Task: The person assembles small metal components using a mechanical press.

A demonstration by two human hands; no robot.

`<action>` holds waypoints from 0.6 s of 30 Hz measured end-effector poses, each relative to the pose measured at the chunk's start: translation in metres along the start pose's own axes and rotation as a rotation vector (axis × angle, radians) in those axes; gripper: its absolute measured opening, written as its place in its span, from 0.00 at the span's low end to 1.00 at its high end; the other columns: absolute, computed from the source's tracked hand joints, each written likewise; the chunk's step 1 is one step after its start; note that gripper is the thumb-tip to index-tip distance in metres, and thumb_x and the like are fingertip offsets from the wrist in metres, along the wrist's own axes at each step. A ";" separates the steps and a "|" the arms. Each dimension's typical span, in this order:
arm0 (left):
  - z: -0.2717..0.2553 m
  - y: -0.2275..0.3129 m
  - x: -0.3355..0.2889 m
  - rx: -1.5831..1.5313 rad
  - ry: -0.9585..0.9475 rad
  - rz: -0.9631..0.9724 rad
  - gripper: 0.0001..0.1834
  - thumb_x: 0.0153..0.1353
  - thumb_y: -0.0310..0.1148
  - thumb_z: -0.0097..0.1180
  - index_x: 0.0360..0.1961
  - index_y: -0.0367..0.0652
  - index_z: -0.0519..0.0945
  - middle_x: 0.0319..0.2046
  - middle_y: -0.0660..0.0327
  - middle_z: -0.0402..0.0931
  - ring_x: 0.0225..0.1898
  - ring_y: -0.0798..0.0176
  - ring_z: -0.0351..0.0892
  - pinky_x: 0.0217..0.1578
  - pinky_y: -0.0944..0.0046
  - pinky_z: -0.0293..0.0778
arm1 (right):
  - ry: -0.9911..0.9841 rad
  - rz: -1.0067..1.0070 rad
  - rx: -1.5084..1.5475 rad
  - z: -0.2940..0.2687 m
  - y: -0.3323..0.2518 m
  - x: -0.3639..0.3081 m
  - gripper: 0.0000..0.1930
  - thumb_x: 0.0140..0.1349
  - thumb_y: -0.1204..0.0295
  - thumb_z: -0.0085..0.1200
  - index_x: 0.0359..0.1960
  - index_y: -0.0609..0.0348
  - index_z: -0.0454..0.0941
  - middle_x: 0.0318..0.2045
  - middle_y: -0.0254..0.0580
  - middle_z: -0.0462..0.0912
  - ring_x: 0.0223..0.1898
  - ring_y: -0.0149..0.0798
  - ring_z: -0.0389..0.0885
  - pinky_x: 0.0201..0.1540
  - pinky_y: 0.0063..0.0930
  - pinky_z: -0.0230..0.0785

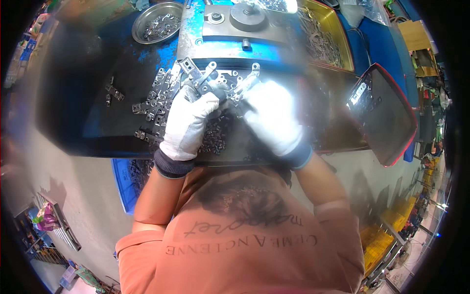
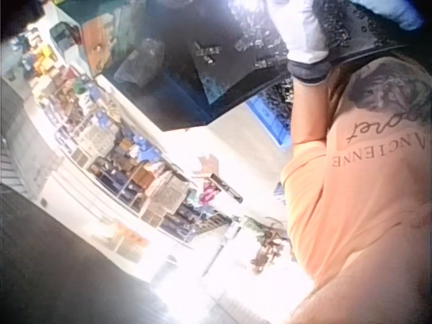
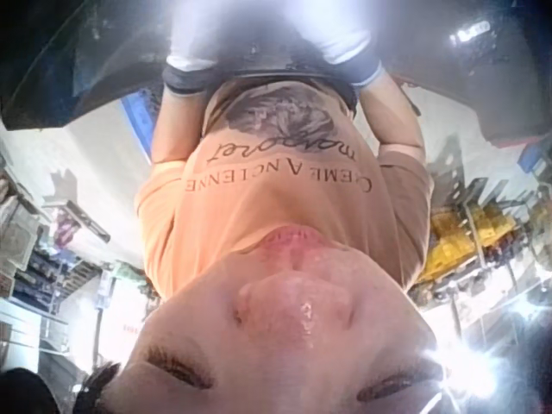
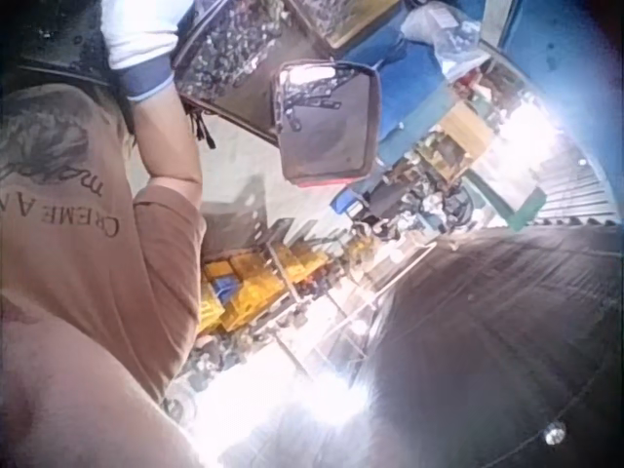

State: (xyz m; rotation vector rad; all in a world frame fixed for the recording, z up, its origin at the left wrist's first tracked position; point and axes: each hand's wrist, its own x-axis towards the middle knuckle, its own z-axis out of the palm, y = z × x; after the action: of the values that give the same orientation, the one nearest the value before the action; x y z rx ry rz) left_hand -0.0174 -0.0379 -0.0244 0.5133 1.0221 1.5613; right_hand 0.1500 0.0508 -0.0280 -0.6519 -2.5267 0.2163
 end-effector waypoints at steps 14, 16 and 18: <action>0.028 -0.009 -0.002 0.043 0.050 0.019 0.22 0.56 0.29 0.59 0.51 0.36 0.67 0.34 0.67 0.71 0.30 0.76 0.69 0.28 0.77 0.65 | 0.058 0.418 0.834 -0.015 -0.019 -0.001 0.10 0.57 0.80 0.52 0.40 0.69 0.77 0.33 0.37 0.80 0.31 0.26 0.76 0.31 0.18 0.70; 0.033 -0.003 -0.002 0.011 0.061 -0.055 0.21 0.57 0.28 0.59 0.51 0.37 0.68 0.34 0.68 0.70 0.30 0.76 0.69 0.27 0.77 0.65 | 0.096 0.558 1.003 -0.016 -0.019 0.001 0.10 0.55 0.80 0.54 0.40 0.68 0.76 0.32 0.39 0.80 0.31 0.26 0.76 0.32 0.17 0.70; 0.028 -0.012 -0.003 -0.035 0.062 -0.035 0.20 0.57 0.28 0.58 0.50 0.38 0.68 0.34 0.68 0.70 0.30 0.77 0.69 0.27 0.77 0.65 | 0.051 0.639 1.099 -0.021 -0.020 0.005 0.10 0.55 0.80 0.54 0.39 0.68 0.77 0.32 0.39 0.80 0.30 0.26 0.77 0.32 0.17 0.70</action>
State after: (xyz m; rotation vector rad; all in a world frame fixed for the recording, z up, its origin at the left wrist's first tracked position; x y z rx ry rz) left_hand 0.0122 -0.0319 -0.0188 0.4229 1.0431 1.5699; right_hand 0.1495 0.0359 -0.0021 -0.8915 -1.6497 1.6066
